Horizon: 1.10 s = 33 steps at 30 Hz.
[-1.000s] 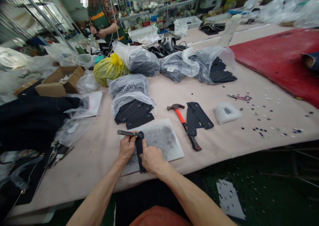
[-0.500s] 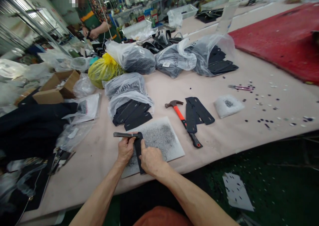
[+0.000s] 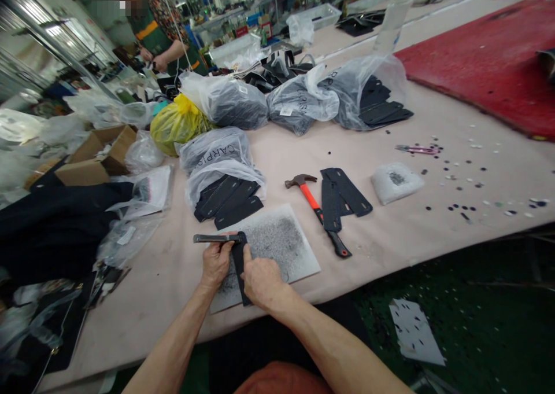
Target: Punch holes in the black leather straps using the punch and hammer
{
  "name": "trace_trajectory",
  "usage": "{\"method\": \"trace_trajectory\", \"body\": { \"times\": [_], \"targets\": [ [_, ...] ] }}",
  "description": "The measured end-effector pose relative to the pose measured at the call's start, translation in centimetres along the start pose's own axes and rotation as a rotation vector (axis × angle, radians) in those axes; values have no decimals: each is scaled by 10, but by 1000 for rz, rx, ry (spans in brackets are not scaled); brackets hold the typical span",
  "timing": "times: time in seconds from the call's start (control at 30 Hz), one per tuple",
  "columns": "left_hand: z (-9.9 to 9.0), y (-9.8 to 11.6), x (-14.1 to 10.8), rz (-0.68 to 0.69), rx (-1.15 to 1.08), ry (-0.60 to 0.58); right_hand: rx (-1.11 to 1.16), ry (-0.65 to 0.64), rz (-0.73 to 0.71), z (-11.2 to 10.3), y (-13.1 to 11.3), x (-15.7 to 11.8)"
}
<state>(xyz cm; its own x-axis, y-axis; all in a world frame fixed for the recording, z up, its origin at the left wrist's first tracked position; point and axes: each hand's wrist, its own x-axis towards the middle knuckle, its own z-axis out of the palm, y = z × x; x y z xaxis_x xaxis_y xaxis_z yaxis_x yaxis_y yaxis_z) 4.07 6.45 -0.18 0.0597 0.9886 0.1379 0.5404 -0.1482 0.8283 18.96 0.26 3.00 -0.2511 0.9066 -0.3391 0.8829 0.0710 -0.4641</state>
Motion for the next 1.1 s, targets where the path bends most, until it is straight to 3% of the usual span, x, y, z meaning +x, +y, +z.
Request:
{"method": "trace_trajectory", "body": {
  "times": [0.3, 0.57, 0.77, 1.1],
  "targets": [
    [8, 2, 1, 23, 104, 32, -28, 1, 7, -2, -3, -2],
    [11, -6, 5, 139, 186, 1, -30, -30, 26, -3, -5, -2],
    [12, -6, 6, 177, 326, -34, -44, -18, 23, -1, -5, -2],
    [11, -6, 8, 221, 361, -45, -119, 5, -3, 2, -7, -3]
  ]
}}
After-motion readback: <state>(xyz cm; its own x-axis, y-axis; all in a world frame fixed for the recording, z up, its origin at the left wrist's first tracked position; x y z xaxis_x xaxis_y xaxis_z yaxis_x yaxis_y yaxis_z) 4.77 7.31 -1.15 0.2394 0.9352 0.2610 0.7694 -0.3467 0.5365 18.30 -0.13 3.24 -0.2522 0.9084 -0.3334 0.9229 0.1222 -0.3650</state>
